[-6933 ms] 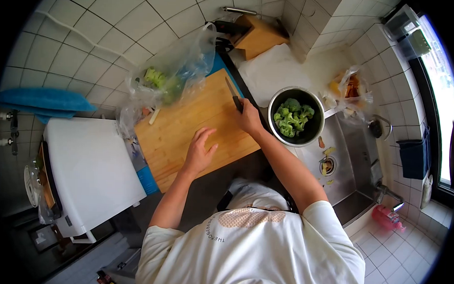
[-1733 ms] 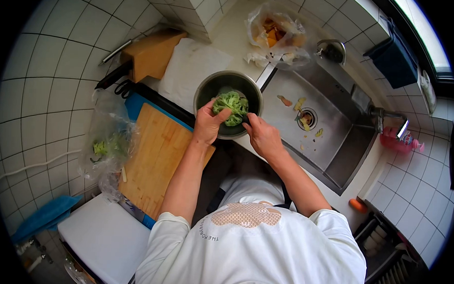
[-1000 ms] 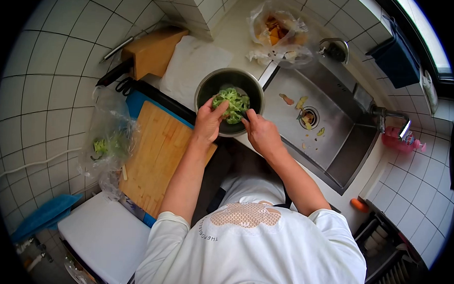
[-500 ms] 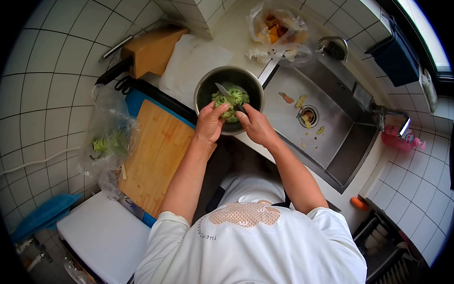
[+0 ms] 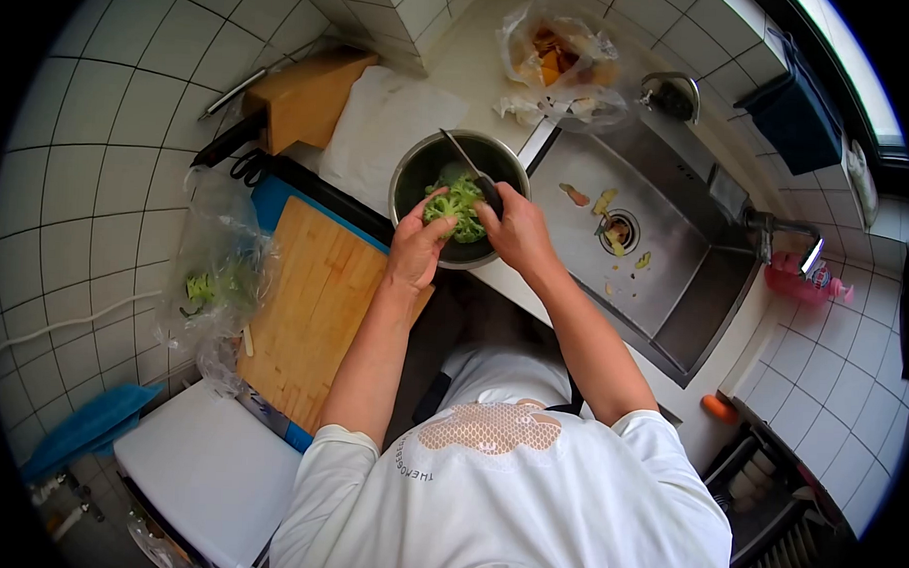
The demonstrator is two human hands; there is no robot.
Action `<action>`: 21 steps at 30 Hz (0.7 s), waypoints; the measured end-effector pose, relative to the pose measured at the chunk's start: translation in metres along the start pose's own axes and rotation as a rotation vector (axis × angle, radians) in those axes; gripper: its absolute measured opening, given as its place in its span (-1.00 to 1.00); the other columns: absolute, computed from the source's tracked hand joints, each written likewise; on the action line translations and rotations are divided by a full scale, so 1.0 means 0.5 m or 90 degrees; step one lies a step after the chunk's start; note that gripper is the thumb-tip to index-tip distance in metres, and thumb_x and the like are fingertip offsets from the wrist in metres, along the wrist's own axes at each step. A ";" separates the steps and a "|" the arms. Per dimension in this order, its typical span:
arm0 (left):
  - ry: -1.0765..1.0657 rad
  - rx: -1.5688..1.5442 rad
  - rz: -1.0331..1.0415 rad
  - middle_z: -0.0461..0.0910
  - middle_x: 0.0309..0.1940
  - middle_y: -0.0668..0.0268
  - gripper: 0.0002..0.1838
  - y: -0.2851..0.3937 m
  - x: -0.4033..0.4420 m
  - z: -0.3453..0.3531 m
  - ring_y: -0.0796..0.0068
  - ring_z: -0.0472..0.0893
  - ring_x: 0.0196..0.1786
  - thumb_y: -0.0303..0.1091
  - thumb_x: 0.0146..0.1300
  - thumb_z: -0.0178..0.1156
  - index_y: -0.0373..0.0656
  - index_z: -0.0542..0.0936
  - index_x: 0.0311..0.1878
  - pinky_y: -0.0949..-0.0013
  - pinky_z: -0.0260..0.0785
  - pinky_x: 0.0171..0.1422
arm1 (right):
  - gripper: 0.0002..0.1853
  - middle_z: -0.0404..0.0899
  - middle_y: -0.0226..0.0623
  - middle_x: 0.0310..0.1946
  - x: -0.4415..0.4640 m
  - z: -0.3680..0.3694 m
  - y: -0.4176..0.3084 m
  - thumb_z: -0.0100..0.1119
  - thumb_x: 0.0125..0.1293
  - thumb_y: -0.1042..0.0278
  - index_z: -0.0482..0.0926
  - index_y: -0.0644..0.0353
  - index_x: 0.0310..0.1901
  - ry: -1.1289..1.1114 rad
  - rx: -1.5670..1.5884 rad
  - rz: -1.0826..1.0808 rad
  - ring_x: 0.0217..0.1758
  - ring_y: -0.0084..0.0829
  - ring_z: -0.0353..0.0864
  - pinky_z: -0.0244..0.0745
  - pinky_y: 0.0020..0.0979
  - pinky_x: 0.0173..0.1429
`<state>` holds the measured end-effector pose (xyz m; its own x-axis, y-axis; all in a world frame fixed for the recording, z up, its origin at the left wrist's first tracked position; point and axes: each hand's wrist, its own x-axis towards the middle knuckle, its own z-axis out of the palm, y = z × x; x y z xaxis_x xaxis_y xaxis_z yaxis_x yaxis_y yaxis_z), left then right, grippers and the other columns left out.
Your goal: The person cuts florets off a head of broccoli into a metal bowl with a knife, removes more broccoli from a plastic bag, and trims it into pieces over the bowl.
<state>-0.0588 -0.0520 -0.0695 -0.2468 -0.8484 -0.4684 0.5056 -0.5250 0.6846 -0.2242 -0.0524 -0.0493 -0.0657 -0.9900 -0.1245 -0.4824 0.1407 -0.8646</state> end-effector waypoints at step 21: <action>-0.058 -0.188 0.123 0.32 0.27 0.14 -0.37 0.001 -0.002 -0.034 0.30 0.40 0.24 -0.27 0.20 0.27 -0.17 0.27 0.30 0.31 0.34 0.28 | -0.75 0.53 0.13 -0.46 -0.067 -0.016 -0.033 0.06 0.32 0.24 0.33 0.24 -0.13 -0.045 0.021 -0.051 -0.34 0.20 0.50 0.37 0.04 -0.30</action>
<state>-0.0442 -0.0501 -0.0784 -0.1898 -0.9394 -0.2855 0.7632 -0.3241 0.5590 -0.2210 -0.0217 -0.0270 0.0339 -0.9956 -0.0868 -0.4539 0.0620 -0.8889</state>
